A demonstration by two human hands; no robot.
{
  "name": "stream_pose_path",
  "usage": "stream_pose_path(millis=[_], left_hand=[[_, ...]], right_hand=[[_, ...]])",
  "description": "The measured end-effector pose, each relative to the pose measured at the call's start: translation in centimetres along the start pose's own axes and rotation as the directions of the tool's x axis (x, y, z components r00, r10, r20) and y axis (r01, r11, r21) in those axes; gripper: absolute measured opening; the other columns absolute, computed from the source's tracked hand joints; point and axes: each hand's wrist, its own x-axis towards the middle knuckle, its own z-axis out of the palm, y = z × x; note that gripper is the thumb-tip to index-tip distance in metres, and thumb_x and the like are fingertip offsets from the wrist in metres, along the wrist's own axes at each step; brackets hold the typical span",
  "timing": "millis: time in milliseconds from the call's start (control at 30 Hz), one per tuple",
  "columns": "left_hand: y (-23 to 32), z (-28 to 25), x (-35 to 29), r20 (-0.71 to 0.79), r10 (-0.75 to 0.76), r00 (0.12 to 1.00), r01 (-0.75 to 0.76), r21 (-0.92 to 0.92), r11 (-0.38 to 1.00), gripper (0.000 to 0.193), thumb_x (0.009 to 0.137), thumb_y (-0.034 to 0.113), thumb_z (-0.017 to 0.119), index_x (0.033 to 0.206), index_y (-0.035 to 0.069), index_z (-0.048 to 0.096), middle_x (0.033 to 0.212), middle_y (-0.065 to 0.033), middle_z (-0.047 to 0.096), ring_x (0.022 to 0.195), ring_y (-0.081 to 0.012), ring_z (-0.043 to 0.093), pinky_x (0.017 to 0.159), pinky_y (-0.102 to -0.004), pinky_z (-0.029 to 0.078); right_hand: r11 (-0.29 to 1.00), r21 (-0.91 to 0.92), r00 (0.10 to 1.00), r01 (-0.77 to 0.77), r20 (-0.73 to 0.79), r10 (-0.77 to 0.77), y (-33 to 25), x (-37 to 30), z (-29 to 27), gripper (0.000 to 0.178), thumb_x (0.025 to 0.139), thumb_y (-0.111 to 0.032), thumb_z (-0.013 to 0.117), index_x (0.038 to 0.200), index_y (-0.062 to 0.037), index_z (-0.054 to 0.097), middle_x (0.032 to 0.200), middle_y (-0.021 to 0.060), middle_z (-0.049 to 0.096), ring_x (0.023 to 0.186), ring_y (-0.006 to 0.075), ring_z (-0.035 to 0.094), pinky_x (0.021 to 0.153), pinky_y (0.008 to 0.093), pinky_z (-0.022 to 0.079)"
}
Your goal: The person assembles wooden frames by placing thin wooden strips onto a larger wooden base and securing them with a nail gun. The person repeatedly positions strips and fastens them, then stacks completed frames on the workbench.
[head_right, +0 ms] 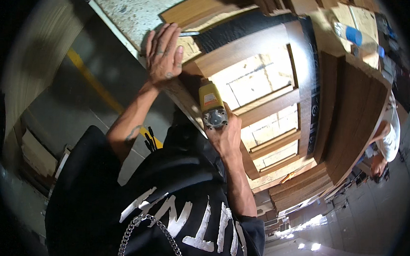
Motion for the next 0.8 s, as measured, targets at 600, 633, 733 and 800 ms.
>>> stream_pose_path(millis=[600, 633, 733, 800], left_hand=[[-0.4, 0.3, 0.2, -0.012, -0.025, 1.0, 0.025, -0.063, 0.998, 0.043, 0.097, 0.022, 0.057, 0.136, 0.003, 0.06, 0.147, -0.0097, 0.053, 0.137, -0.0291, 0.05, 0.117, -0.0518, 0.034], [-0.4, 0.2, 0.2, -0.004, -0.027, 1.0, 0.027, -0.061, 0.998, 0.043, 0.097, 0.022, 0.058, 0.136, 0.003, 0.06, 0.147, -0.0097, 0.053, 0.137, -0.029, 0.05, 0.117, -0.0518, 0.034], [-0.3, 0.0, 0.1, 0.01, -0.033, 0.999, 0.033, -0.061, 0.998, 0.042, 0.097, 0.021, 0.058, 0.135, 0.003, 0.061, 0.147, -0.0097, 0.054, 0.137, -0.0283, 0.051, 0.117, -0.0517, 0.034], [-0.3, 0.0, 0.0, 0.012, -0.041, 0.999, 0.042, -0.08, 0.996, 0.042, 0.097, 0.021, 0.058, 0.135, 0.002, 0.061, 0.147, -0.0096, 0.054, 0.138, -0.0276, 0.051, 0.117, -0.0515, 0.034]], right_hand=[[0.993, -0.121, 0.999, -0.002, 0.036, 0.006, -2.3, 1.0, 0.3, 0.058, 0.074, -0.011, 0.081, 0.126, 0.0052, 0.061, 0.093, 0.0274, 0.073, 0.085, 0.0412, 0.072, 0.082, 0.0455, 0.056], [0.996, -0.091, 0.999, -0.019, 0.044, 0.023, -2.4, 1.1, 0.4, 0.059, 0.074, -0.011, 0.081, 0.127, 0.0051, 0.061, 0.094, 0.0276, 0.073, 0.087, 0.0415, 0.072, 0.083, 0.0461, 0.056], [0.996, -0.074, 0.997, -0.058, 0.056, 0.062, -2.5, 1.4, 0.5, 0.062, 0.074, -0.013, 0.082, 0.129, 0.0043, 0.061, 0.1, 0.029, 0.072, 0.095, 0.0426, 0.069, 0.088, 0.0474, 0.054], [0.992, -0.091, 0.994, -0.084, 0.064, 0.09, -2.2, 1.6, 0.8, 0.064, 0.074, -0.014, 0.083, 0.131, 0.0037, 0.061, 0.104, 0.0303, 0.071, 0.101, 0.0434, 0.067, 0.093, 0.048, 0.052]])
